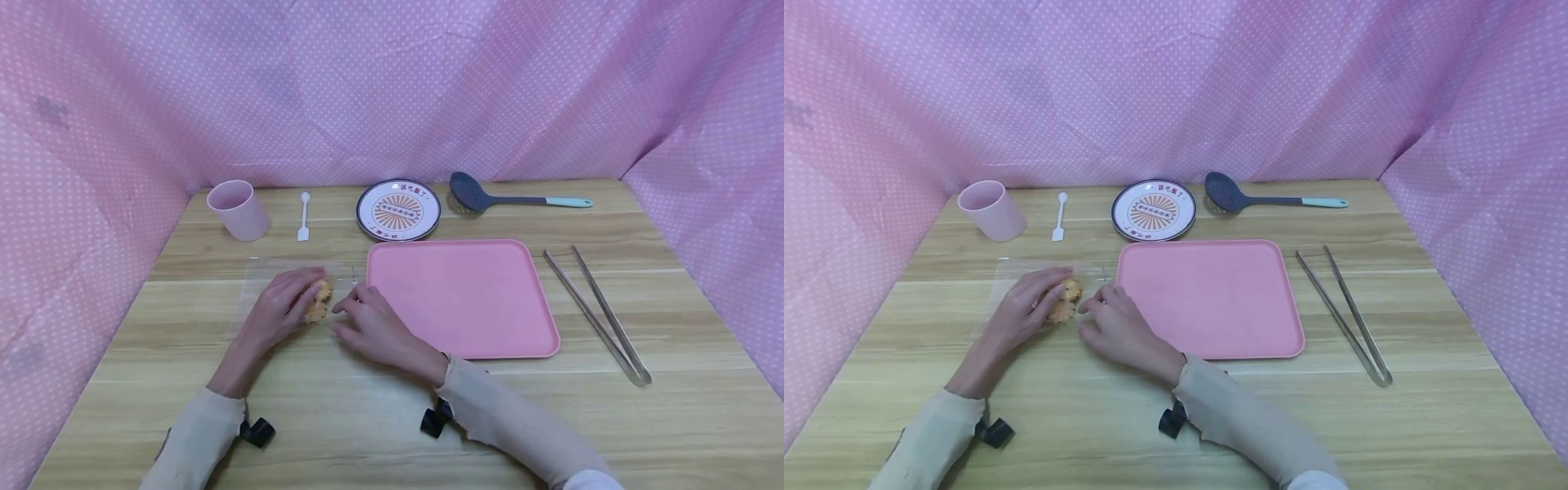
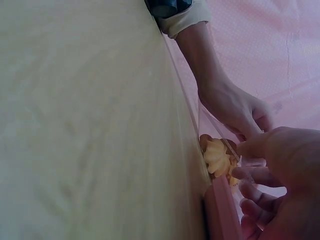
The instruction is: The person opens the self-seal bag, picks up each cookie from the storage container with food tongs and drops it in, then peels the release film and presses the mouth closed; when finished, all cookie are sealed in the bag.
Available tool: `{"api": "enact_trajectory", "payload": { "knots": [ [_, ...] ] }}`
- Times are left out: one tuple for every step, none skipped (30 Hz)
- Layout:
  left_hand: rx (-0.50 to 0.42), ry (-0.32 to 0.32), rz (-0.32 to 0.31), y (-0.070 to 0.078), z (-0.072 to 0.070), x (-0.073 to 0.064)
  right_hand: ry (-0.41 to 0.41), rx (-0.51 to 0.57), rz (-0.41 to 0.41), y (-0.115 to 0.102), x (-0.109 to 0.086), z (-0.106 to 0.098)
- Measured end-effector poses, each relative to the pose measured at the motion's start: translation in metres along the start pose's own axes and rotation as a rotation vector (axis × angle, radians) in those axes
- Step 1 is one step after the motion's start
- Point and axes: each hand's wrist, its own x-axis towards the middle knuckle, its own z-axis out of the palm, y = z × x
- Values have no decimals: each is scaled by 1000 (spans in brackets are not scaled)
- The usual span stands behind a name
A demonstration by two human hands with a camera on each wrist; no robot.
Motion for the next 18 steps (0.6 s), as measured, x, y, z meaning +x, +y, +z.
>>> {"api": "enact_trajectory", "payload": {
  "knots": [
    [1,-1,-1,0,0,0,2,-5,0,-1,1,1],
    [0,1,1,0,0,0,5,-9,1,-1,2,2],
    [-1,3,5,0,0,0,10,-13,1,-1,3,3],
    [-2,6,9,-1,0,0,15,-17,2,-1,3,4],
    [-3,11,13,-1,0,0,20,-20,3,-1,4,5],
    [-5,14,17,-1,0,0,25,-22,5,-1,4,6],
    [-5,17,21,-1,1,0,30,-22,5,-1,4,6],
    [-5,19,24,-1,1,0,35,-24,4,-1,5,7],
    [-4,20,26,-2,1,0,39,-25,3,-1,5,8],
    [-8,22,27,-2,1,1,43,-26,2,-1,5,8],
    [-9,21,26,-2,1,1,47,-28,0,-1,5,9],
    [-9,21,28,-2,1,1,51,-30,-3,-1,5,10],
    [-12,21,33,-2,1,1,54,-32,-4,-1,5,10],
    [-12,22,38,-2,1,1,58,-34,-6,-1,5,10],
    [-7,22,50,-2,0,2,61,-37,-8,-1,5,10],
    [1,19,67,-3,-1,4,64,-41,-9,-1,5,10],
    [27,6,106,-3,-3,6,67,-41,-11,-1,5,10],
    [54,-13,140,-3,-5,9,68,-41,-11,-1,4,10]
  ]
}}
